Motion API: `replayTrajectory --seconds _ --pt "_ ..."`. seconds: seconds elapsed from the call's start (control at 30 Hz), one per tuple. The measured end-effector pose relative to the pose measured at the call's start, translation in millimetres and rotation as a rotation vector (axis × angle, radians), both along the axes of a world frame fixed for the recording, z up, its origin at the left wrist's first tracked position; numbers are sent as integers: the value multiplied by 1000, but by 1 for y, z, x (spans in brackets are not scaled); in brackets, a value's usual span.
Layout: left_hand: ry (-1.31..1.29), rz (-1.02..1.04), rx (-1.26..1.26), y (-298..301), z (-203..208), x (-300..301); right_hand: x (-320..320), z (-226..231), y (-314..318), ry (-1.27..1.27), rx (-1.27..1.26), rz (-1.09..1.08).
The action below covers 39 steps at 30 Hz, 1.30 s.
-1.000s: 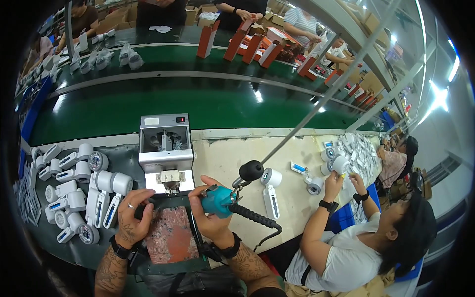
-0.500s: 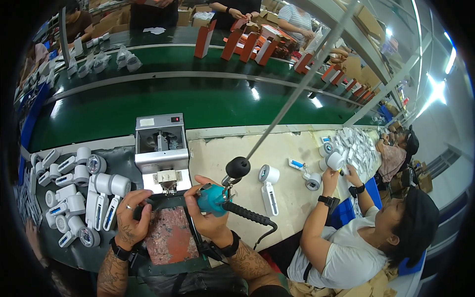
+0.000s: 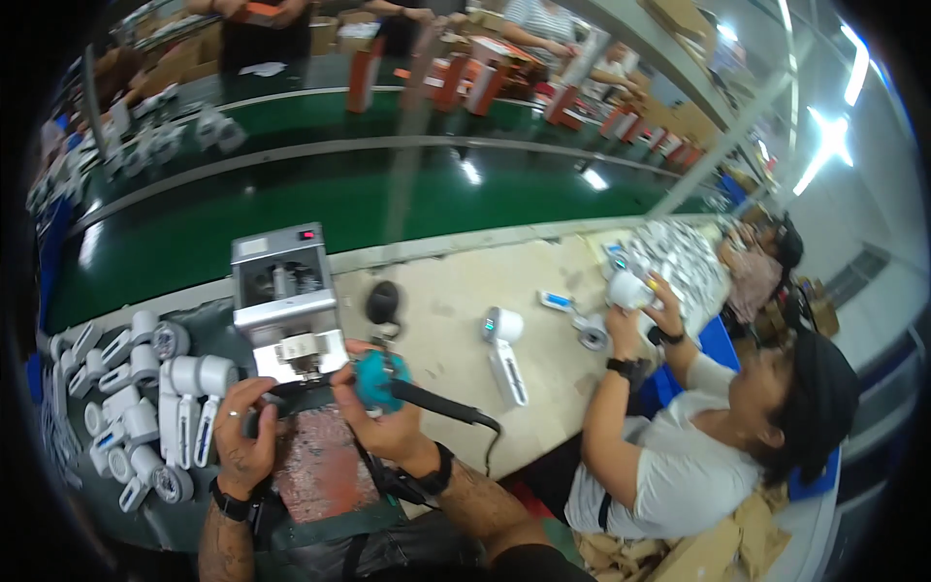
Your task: The person picks up a white fan component, places it into a machine, and uses a power screwdriver to fasten it before setting it aside and repeating the process.
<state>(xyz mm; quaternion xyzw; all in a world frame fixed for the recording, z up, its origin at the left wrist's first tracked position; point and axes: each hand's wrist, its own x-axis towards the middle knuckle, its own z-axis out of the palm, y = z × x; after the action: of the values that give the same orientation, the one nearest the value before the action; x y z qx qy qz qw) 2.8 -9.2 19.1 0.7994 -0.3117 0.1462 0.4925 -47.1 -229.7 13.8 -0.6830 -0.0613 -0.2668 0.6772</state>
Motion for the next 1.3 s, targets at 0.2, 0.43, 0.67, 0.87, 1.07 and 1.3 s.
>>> replayTrajectory --seconds 0.2,0.43,0.67,0.87,1.07,1.3 --pt "88 16 6 1 5 -6 5 1 3 -37 8 25" --pt "91 13 8 -3 2 -7 4 2 2 -41 -2 -1" --pt "57 19 -6 -1 -3 -5 6 1 1 -47 -20 -10" --pt "54 24 -6 -1 -5 -4 8 -3 -1 -88 -102 -24" --pt "58 25 8 -1 -4 -4 7 -3 0 -83 -85 -12" --pt "64 31 15 0 -4 -4 8 -3 -1 -96 -116 -31"
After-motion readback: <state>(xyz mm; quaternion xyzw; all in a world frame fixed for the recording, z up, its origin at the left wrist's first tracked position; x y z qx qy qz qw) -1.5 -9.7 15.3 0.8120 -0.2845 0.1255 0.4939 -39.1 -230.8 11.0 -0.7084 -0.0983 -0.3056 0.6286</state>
